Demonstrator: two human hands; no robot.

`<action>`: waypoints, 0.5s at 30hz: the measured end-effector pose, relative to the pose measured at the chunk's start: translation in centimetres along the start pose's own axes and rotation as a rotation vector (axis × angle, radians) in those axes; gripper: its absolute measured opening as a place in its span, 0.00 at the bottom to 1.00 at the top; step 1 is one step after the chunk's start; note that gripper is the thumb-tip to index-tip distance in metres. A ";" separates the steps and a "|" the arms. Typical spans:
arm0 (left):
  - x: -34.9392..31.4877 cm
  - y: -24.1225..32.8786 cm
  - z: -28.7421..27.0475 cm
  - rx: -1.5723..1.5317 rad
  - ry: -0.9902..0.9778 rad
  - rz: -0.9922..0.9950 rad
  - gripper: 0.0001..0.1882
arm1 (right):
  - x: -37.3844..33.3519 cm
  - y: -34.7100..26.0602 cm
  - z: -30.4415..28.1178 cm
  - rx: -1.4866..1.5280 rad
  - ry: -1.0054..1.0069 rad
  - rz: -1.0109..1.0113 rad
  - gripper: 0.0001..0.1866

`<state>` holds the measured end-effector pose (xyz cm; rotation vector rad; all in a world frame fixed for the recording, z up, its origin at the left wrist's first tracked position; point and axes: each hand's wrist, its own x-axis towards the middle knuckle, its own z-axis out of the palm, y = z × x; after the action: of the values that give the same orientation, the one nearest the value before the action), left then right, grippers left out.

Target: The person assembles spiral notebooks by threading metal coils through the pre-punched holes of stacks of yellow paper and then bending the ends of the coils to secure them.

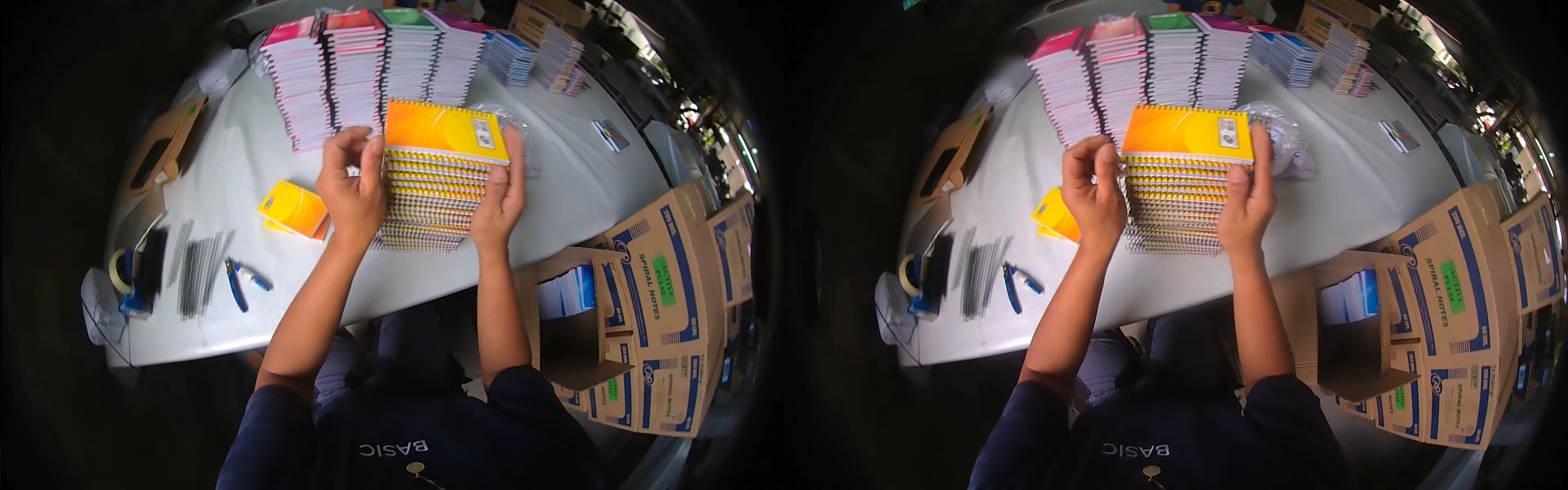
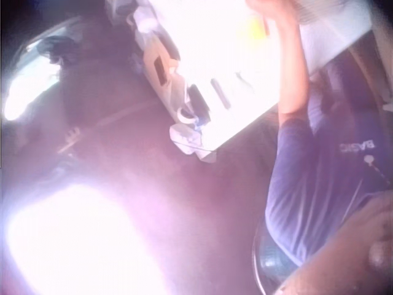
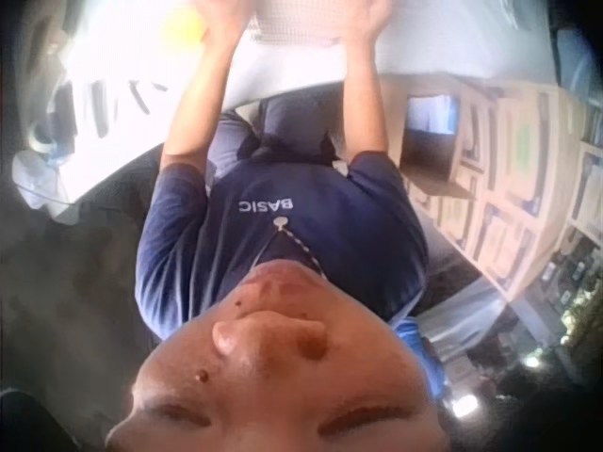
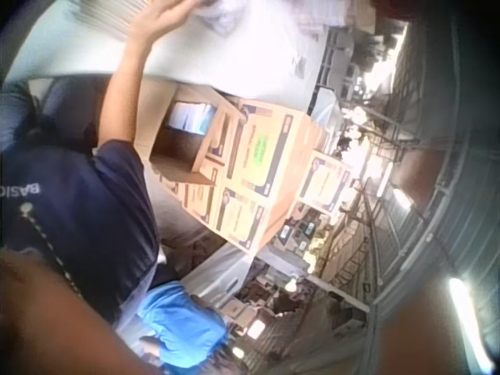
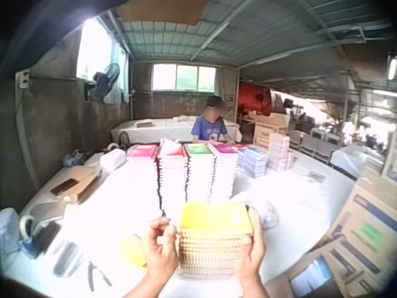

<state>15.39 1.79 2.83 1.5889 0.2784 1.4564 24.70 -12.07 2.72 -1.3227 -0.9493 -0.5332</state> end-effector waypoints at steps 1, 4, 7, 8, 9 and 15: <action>0.6 -0.5 -0.9 0.009 0.047 0.055 0.09 | -0.3 0.1 -0.2 0.033 0.061 -0.046 0.26; 3.2 -3.7 -6.7 0.254 -0.020 -0.059 0.14 | -2.1 -1.3 -0.8 0.067 0.196 -0.110 0.27; 2.7 -7.0 -13.5 0.681 -0.606 -0.257 0.23 | -7.1 -3.7 0.1 0.226 0.160 0.000 0.25; 1.2 -6.6 -14.4 0.792 -0.780 -0.245 0.27 | -9.2 -3.9 -0.1 0.256 -0.007 0.135 0.24; -0.7 -7.2 -15.2 0.937 -0.868 -0.061 0.31 | -10.7 -5.0 0.5 0.437 -0.155 0.379 0.24; -7.4 -3.8 -16.4 0.970 -0.747 0.145 0.22 | -16.2 -4.9 3.3 1.061 -0.336 1.540 0.23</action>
<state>0.57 6.35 -7.06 2.8486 0.4640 0.7081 11.13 -12.84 -7.97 -0.7714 -0.1317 1.2481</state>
